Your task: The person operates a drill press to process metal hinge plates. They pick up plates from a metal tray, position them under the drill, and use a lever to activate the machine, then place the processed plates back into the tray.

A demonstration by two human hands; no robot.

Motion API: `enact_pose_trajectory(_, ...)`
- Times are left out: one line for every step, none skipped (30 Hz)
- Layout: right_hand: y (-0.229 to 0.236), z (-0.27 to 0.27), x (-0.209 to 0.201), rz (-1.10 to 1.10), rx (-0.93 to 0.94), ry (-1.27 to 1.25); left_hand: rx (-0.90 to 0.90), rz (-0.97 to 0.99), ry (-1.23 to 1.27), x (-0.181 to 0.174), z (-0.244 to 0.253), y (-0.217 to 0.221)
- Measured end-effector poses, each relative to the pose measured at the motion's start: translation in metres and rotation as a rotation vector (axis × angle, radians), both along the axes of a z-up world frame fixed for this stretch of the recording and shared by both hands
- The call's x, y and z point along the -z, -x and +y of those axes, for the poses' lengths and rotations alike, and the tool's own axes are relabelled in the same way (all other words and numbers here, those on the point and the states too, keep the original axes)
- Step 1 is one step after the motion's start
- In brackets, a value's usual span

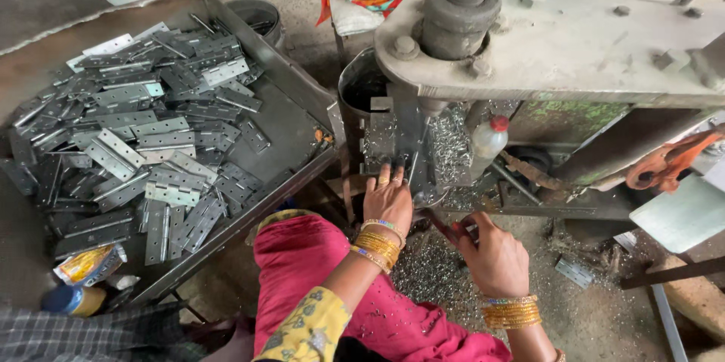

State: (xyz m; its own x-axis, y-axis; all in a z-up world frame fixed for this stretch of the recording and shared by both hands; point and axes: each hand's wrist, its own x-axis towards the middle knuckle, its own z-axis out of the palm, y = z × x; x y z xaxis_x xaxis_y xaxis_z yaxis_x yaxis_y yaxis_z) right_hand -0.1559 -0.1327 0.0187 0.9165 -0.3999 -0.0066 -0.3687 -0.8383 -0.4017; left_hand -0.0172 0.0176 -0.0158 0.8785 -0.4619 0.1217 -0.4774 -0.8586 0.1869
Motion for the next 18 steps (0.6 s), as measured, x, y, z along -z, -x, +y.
enact_pose_trajectory(0.001, -0.002, 0.003, -0.023, -0.031, -0.003, 0.015, 0.044, -0.061, 0.001, 0.003, 0.003)
enact_pose_trajectory(-0.003, -0.005, 0.006, -0.057, -0.06, -0.006, 0.031, 0.078, -0.12, -0.002, 0.003, 0.0)
enact_pose_trajectory(-0.005, -0.008, 0.011, -0.091, -0.089, -0.008, 0.014, 0.05, -0.153, -0.006, 0.0, -0.004)
enact_pose_trajectory(-0.004, -0.01, 0.017, -0.067, -0.079, -0.022, -0.001, 0.026, -0.181, -0.01, -0.006, -0.008)
enact_pose_trajectory(-0.002, -0.012, 0.025, -0.043, -0.069, -0.036, -0.016, 0.002, -0.21, -0.013, -0.012, -0.012)
enact_pose_trajectory(-0.001, -0.014, 0.034, -0.025, -0.056, -0.05, -0.017, 0.005, -0.236, -0.016, -0.017, -0.018)
enact_pose_trajectory(0.002, -0.014, 0.045, 0.036, -0.031, -0.094, -0.019, 0.007, -0.262, -0.018, -0.022, -0.022)
enact_pose_trajectory(0.009, -0.01, 0.059, 0.101, -0.004, -0.14, -0.016, 0.014, -0.29, -0.017, -0.024, -0.022)
enact_pose_trajectory(0.018, -0.006, 0.073, 0.167, 0.024, -0.186, -0.029, -0.006, -0.23, -0.016, -0.025, -0.021)
enact_pose_trajectory(0.021, -0.001, 0.086, 0.204, 0.016, -0.131, -0.045, -0.038, -0.167, -0.017, -0.025, -0.023)
enact_pose_trajectory(0.023, 0.004, 0.097, 0.242, 0.008, -0.076, -0.061, -0.069, -0.104, -0.017, -0.024, -0.025)
enact_pose_trajectory(0.023, 0.004, 0.106, 0.29, -0.009, -0.018, -0.056, -0.081, -0.096, -0.017, -0.021, -0.022)
enact_pose_trajectory(0.021, -0.001, 0.113, 0.25, -0.046, -0.054, -0.052, -0.093, -0.088, -0.016, -0.019, -0.019)
enact_pose_trajectory(0.027, -0.003, 0.12, 0.219, -0.067, -0.098, -0.032, -0.095, -0.085, -0.013, -0.016, -0.01)
enact_pose_trajectory(0.032, -0.007, 0.125, 0.188, -0.088, -0.142, -0.01, -0.033, -0.112, -0.011, -0.013, -0.001)
enact_pose_trajectory(0.021, -0.016, 0.125, 0.252, -0.081, -0.147, -0.005, 0.0, -0.135, -0.016, -0.011, -0.005)
enact_pose_trajectory(0.009, -0.025, 0.126, 0.316, -0.074, -0.151, -0.001, 0.033, -0.157, -0.022, -0.01, -0.01)
enact_pose_trajectory(0.008, -0.032, 0.129, 0.394, -0.055, -0.159, 0.014, 0.028, -0.219, -0.024, -0.011, -0.009)
